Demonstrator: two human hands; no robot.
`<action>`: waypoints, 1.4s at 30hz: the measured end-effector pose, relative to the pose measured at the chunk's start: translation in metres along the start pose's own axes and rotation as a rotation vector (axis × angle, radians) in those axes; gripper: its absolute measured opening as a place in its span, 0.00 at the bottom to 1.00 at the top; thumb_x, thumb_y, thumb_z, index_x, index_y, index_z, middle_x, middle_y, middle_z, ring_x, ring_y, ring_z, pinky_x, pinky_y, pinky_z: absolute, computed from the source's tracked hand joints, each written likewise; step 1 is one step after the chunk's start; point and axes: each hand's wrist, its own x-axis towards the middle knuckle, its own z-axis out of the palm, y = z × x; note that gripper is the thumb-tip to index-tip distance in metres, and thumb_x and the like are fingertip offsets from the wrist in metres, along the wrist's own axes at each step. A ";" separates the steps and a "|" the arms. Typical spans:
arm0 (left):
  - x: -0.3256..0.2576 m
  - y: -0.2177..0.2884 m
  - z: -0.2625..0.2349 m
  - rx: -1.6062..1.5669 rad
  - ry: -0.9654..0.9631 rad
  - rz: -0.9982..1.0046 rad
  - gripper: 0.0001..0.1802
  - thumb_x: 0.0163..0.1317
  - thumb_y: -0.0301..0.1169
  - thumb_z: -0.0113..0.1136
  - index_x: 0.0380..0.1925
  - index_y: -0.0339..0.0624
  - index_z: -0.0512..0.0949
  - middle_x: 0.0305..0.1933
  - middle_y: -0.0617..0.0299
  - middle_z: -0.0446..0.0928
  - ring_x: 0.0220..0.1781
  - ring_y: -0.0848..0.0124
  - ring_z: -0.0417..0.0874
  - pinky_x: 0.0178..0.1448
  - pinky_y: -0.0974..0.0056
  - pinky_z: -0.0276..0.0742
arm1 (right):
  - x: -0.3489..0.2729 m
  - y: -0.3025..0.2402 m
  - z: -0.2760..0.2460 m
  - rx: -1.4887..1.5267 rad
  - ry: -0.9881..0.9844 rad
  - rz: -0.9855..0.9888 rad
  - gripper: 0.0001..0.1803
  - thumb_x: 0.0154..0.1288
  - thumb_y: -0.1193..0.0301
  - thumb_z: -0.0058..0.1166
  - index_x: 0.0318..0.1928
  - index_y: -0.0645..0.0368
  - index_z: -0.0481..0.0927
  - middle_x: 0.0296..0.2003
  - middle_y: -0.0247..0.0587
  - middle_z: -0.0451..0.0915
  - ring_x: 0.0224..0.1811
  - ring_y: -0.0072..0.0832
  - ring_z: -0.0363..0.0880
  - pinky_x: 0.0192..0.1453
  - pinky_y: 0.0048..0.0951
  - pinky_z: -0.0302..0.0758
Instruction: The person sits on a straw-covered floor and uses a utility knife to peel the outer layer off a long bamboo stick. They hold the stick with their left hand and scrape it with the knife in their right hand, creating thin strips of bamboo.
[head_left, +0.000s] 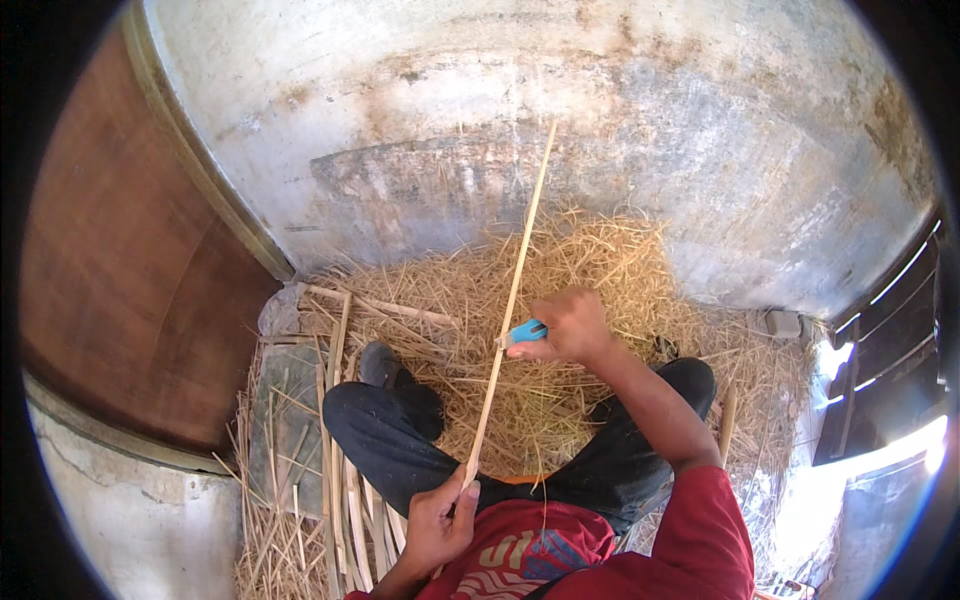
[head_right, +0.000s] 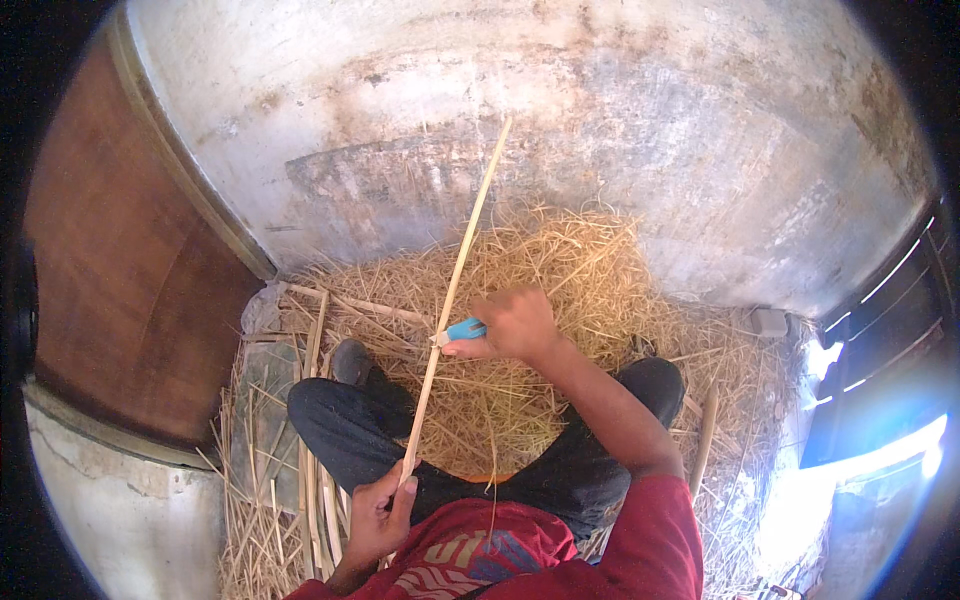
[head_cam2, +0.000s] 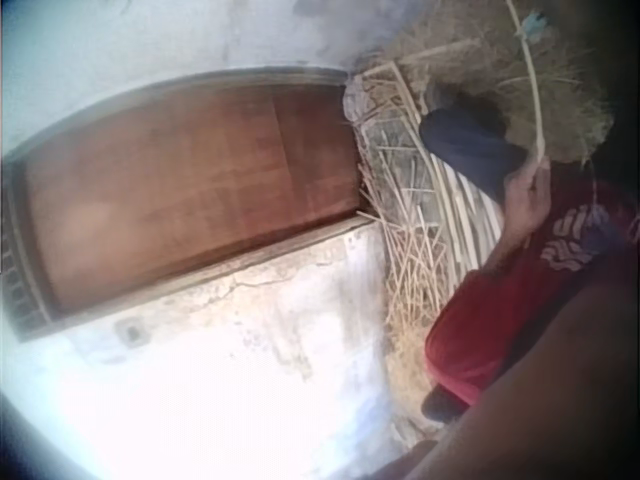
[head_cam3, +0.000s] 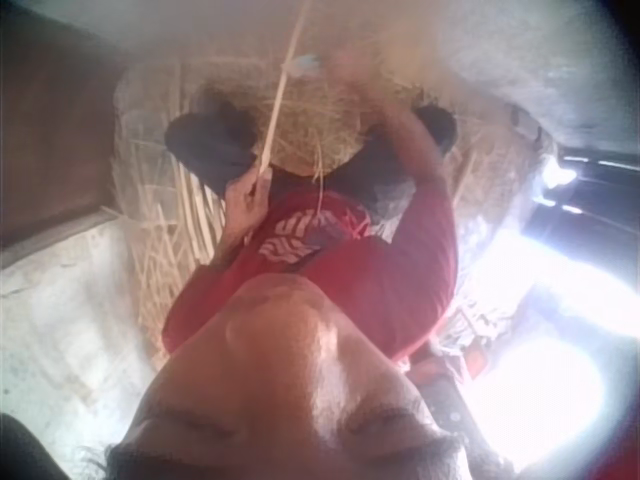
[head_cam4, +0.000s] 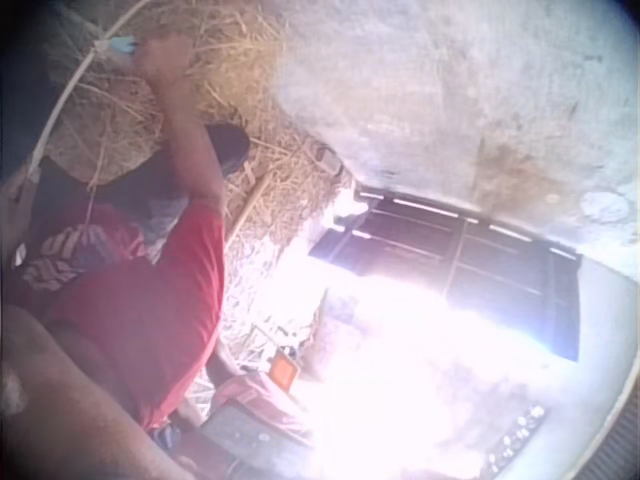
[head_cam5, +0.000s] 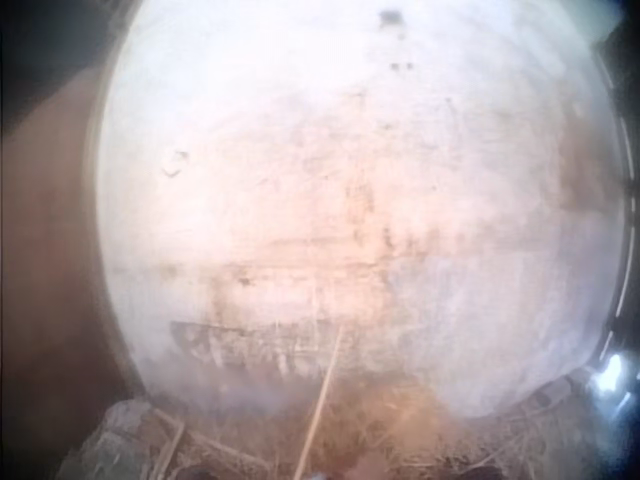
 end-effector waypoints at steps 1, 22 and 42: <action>0.000 0.000 0.000 -0.012 0.013 0.015 0.16 0.63 0.23 0.54 0.50 0.25 0.73 0.24 0.57 0.77 0.27 0.83 0.73 0.30 0.74 0.70 | 0.003 0.000 0.000 -0.007 0.017 -0.021 0.36 0.48 0.32 0.54 0.12 0.52 0.67 0.09 0.34 0.63 0.10 0.33 0.66 0.16 0.35 0.63; -0.059 -0.038 -0.007 -0.074 -0.373 -0.144 0.16 0.67 0.33 0.53 0.50 0.34 0.77 0.29 0.59 0.78 0.30 0.77 0.76 0.37 0.70 0.72 | -0.039 0.224 -0.040 -0.279 -0.051 1.151 0.44 0.61 0.32 0.33 0.27 0.64 0.82 0.33 0.61 0.80 0.40 0.54 0.79 0.46 0.50 0.72; 0.043 -0.027 0.012 -0.558 -0.191 -0.204 0.19 0.71 0.35 0.45 0.55 0.34 0.73 0.13 0.72 0.63 0.11 0.84 0.61 0.15 0.76 0.57 | -0.054 -0.072 -0.013 0.261 -0.291 0.282 0.30 0.53 0.38 0.55 0.20 0.54 0.79 0.13 0.42 0.73 0.15 0.40 0.75 0.21 0.38 0.70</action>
